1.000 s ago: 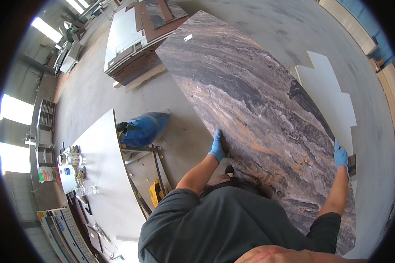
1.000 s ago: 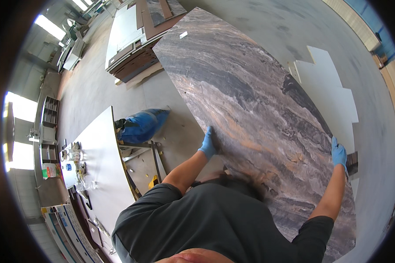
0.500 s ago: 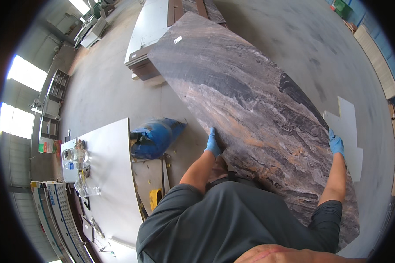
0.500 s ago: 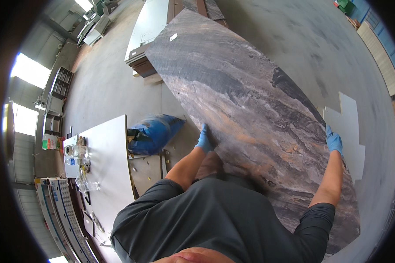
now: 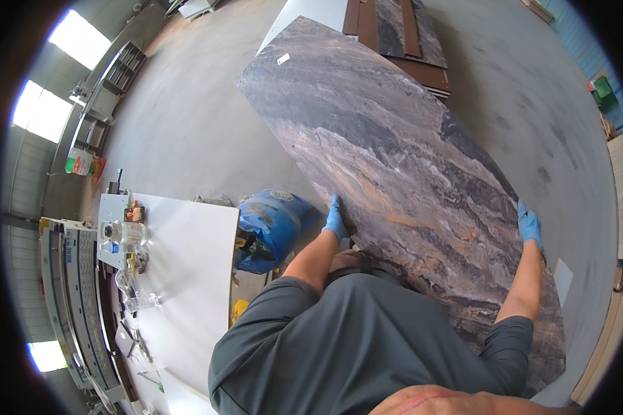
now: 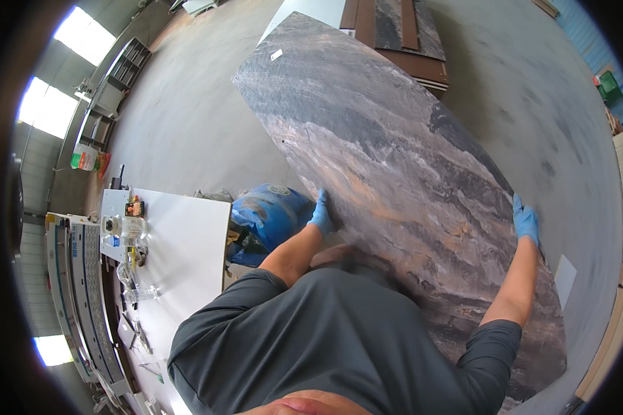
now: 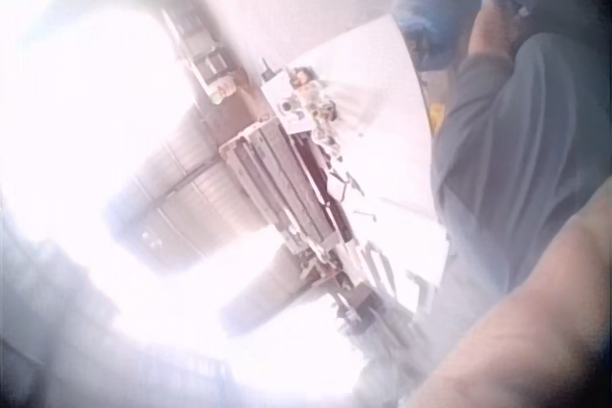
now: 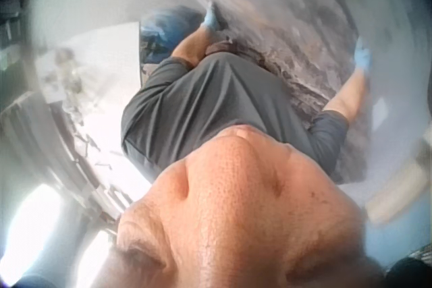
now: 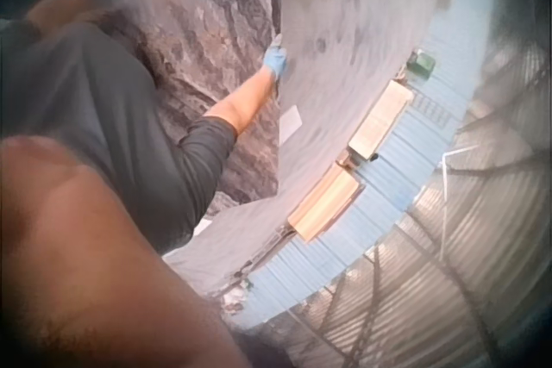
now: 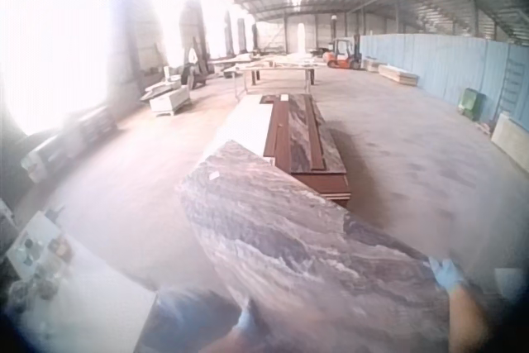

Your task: The person wipes a large marble-patterned panel with a cloth, then moves it aside. They pick up white cabinet panels, wipe them with a cloth, and apply adhesive from a tube into pre-drilled holes on the panels. The person handles the panels and tools with gloved hands throughout.

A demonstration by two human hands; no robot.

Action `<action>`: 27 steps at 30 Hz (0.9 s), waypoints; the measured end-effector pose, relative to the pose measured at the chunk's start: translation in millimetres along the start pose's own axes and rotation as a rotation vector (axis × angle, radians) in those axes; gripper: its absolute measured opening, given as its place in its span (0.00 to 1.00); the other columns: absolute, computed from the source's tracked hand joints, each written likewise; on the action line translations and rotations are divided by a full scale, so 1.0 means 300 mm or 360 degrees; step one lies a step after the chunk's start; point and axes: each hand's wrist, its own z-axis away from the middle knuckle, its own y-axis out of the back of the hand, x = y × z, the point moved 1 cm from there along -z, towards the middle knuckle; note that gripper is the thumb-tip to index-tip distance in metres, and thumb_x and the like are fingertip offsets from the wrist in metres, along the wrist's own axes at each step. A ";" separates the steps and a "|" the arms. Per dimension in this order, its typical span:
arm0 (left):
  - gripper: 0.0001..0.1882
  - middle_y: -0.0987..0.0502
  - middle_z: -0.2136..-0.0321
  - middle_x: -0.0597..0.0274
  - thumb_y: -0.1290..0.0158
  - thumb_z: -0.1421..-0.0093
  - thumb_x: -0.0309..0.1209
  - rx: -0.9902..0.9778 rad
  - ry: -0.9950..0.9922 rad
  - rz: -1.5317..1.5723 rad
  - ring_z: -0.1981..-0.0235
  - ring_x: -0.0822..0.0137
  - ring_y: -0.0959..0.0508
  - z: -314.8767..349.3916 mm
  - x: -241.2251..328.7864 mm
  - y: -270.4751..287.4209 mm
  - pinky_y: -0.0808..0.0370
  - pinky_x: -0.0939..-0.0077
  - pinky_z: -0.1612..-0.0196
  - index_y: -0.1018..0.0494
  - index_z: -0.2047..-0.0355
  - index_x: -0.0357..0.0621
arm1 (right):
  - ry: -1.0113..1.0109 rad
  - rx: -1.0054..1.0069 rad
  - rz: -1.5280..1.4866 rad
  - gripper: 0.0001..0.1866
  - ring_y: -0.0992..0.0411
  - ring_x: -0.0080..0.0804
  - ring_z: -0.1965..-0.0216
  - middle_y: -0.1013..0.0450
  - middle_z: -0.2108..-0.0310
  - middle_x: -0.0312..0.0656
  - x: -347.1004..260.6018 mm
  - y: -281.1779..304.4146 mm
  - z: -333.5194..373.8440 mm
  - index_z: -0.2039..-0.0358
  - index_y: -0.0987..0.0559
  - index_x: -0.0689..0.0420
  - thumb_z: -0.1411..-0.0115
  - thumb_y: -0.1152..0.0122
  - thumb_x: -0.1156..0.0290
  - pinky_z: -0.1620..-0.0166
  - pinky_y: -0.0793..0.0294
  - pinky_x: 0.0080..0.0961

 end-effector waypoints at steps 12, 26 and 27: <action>0.52 0.31 0.32 0.63 0.51 0.45 0.77 -0.0164 -0.0219 -0.0161 0.32 0.51 0.34 -0.113 -0.092 -0.093 0.44 0.42 0.29 0.33 0.31 0.56 | -0.0101 -0.0150 -0.0029 0.44 0.25 0.64 0.48 0.23 0.53 0.65 0.048 0.096 -0.131 0.58 0.15 0.62 0.34 0.59 0.28 0.44 0.26 0.52; 0.54 0.35 0.29 0.59 0.51 0.45 0.77 -0.0245 -0.0074 0.0041 0.30 0.47 0.38 -0.110 -0.020 -0.146 0.46 0.39 0.28 0.37 0.28 0.54 | -0.0108 -0.0163 0.0041 0.44 0.24 0.64 0.49 0.22 0.55 0.64 0.011 0.071 -0.136 0.59 0.15 0.61 0.33 0.60 0.28 0.45 0.26 0.51; 0.55 0.36 0.29 0.58 0.51 0.45 0.78 -0.0220 -0.0068 0.0037 0.30 0.46 0.38 -0.100 -0.025 -0.131 0.46 0.38 0.28 0.38 0.28 0.54 | -0.0143 -0.0253 0.0050 0.45 0.24 0.62 0.48 0.22 0.52 0.63 0.015 0.059 -0.131 0.57 0.15 0.60 0.34 0.61 0.27 0.43 0.26 0.50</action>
